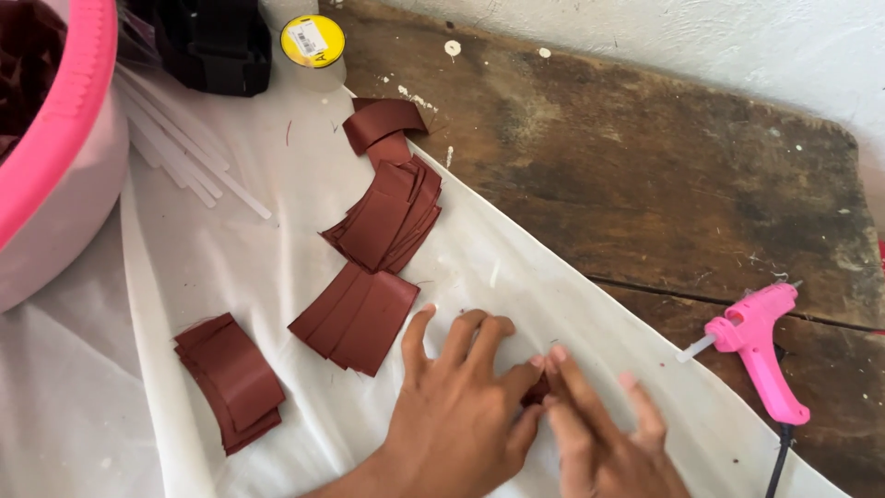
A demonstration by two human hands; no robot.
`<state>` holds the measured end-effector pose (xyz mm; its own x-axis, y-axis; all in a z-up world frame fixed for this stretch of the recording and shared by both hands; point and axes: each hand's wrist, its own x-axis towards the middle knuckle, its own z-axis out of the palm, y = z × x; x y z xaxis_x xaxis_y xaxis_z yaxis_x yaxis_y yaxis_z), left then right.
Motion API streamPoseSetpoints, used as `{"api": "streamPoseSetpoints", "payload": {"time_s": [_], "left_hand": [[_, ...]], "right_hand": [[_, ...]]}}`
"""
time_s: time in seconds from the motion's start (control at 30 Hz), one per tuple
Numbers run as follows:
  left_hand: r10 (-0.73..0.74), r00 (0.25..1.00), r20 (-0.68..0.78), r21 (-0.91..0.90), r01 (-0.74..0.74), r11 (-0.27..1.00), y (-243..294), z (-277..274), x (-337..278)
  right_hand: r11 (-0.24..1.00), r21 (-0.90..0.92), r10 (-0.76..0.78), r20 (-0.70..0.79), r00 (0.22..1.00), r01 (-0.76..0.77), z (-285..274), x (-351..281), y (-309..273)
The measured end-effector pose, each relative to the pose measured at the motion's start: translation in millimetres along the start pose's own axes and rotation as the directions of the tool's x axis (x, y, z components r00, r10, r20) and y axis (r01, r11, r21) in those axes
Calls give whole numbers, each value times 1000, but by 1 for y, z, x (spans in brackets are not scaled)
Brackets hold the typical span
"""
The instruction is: The person applies adhesive from a glue gun to pieces of brown ribbon and folds them over, repeating the process with multiple ribbon segments.
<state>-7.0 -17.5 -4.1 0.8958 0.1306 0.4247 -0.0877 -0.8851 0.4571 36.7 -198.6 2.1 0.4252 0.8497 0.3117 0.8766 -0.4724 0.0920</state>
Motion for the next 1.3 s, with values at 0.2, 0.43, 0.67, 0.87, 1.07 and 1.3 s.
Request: {"api": "streamPoseSetpoints", "payload": {"time_s": [0.2,0.43,0.67,0.87,1.07,1.3], "left_hand": [[-62,990,130,-110,77,991,-6,1,0],[-124,935,333,-197,197,960,-23,2,5],[-180,872,456,-286,334,898,-13,-14,11],[-223,750,623,-375,537,756,-1,-46,26],[-325,657,680,-403,706,583,11,-71,24],[-145,982,-120,-328,98,940,-33,-141,-3]], "right_hand": [[269,881,458,238,857,-389,2,12,70],[619,758,479,-157,864,-205,1,14,75],[667,720,464,-198,864,-193,-4,12,76],[711,692,361,-201,910,-129,-17,13,84],[750,660,64,10,998,-55,-12,8,71],[698,644,170,278,946,-314,-6,-9,85]]}}
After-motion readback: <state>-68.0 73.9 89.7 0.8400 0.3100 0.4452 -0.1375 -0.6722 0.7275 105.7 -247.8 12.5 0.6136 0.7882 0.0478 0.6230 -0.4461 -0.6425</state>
